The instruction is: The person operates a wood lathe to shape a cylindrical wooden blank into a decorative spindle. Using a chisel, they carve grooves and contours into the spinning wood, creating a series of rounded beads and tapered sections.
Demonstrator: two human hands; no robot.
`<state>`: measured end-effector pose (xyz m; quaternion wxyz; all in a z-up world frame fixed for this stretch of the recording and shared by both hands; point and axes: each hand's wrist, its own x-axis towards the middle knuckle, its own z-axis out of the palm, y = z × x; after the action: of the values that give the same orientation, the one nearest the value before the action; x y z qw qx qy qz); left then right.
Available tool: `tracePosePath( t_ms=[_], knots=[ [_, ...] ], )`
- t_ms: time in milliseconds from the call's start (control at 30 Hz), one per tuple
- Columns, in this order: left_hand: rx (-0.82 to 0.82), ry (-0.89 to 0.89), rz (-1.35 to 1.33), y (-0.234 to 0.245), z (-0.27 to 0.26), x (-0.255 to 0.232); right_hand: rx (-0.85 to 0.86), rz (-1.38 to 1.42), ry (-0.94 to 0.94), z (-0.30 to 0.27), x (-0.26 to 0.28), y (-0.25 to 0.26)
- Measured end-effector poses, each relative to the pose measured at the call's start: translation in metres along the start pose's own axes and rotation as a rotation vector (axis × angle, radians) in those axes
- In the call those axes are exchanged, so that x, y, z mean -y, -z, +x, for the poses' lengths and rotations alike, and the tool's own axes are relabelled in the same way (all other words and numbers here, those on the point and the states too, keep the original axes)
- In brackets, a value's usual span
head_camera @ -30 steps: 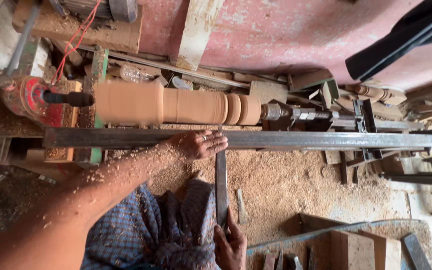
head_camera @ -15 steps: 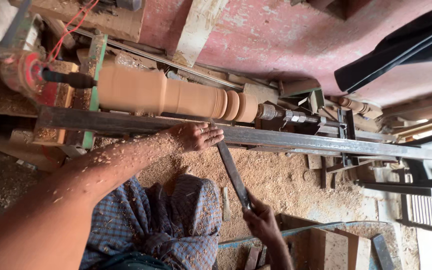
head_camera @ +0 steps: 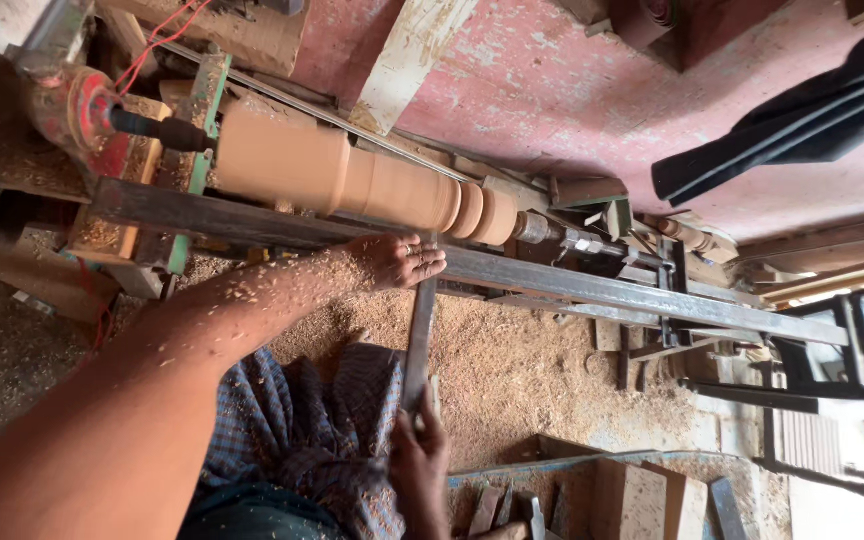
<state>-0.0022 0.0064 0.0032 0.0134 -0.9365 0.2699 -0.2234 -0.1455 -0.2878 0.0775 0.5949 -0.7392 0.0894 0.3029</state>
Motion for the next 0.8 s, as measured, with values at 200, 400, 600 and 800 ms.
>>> tracePosePath(
  t_ms=[200, 400, 600, 800],
  knots=[
    [0.054, -0.003, 0.086, -0.04, -0.006, 0.005, 0.008, 0.232, 0.118, -0.011, -0.006, -0.043],
    [-0.113, -0.052, 0.05, -0.118, -0.012, 0.005, 0.027, -0.023, 0.031, 0.004, 0.002, 0.013],
    [-0.174, 0.051, -0.058, -0.096, -0.005, -0.006, 0.202, -0.025, -0.007, 0.036, 0.014, 0.072],
    [-0.219, -0.069, 0.058, -0.066, -0.012, 0.007, 0.356, -0.227, 0.023, 0.085, 0.041, 0.137]
  ],
)
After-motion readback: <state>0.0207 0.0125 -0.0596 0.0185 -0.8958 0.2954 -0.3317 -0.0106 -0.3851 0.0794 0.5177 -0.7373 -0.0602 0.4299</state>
